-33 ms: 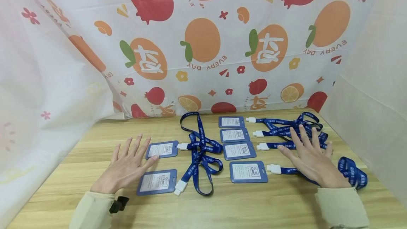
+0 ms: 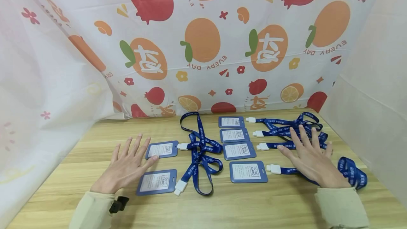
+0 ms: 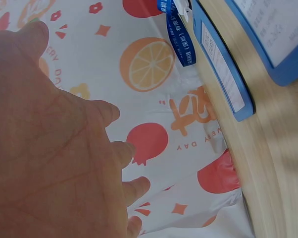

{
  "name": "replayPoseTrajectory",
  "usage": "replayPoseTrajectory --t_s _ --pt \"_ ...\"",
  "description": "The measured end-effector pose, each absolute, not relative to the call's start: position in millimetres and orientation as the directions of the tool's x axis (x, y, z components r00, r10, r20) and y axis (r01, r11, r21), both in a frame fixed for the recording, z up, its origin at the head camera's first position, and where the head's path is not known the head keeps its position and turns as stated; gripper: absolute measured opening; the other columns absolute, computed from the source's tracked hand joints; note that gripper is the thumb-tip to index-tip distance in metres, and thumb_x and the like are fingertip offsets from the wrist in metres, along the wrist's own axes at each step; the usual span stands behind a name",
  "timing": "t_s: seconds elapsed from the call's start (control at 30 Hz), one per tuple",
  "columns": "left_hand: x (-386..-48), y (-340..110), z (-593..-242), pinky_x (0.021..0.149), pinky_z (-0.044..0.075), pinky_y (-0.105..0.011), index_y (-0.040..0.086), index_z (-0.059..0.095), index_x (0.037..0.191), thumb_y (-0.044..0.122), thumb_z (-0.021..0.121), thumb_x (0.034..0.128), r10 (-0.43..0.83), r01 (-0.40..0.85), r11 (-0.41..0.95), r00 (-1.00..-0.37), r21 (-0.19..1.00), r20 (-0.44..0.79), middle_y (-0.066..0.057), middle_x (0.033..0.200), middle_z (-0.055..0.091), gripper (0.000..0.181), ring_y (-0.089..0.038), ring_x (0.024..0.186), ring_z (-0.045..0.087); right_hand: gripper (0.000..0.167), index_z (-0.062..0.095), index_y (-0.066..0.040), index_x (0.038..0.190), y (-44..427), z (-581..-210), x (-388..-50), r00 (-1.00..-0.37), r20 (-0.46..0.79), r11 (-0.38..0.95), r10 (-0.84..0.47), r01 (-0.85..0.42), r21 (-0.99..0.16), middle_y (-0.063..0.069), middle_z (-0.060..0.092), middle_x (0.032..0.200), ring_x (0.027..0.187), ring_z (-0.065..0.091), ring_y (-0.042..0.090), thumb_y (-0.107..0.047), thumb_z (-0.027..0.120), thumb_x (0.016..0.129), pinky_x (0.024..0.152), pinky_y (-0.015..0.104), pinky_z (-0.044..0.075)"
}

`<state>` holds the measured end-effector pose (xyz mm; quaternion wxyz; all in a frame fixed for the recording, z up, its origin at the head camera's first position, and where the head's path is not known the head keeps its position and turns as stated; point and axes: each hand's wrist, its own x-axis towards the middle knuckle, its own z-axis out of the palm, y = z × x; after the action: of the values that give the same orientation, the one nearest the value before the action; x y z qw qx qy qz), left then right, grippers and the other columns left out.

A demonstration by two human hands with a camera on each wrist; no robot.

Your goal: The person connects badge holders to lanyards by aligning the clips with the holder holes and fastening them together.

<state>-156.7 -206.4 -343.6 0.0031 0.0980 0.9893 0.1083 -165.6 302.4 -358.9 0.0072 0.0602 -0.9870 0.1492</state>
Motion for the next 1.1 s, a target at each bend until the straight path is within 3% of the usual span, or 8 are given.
replayPoseTrajectory --t_s 1.1 --pt "-157.5 -212.2 -349.4 0.112 -0.003 -0.073 0.001 0.026 0.158 0.062 0.037 0.1028 0.175 0.178 0.961 -0.984 0.210 0.037 -0.029 0.163 0.010 0.083 -0.057 0.146 0.006 0.086 0.002 0.001 0.160 305.3 -358.1 -167.5 -0.990 0.042 0.938 -0.138 -0.144 -0.315 0.032 -0.011 0.161 0.141 -0.026 0.054 -0.058 0.033 0.106 0.092 0.084 -0.019"
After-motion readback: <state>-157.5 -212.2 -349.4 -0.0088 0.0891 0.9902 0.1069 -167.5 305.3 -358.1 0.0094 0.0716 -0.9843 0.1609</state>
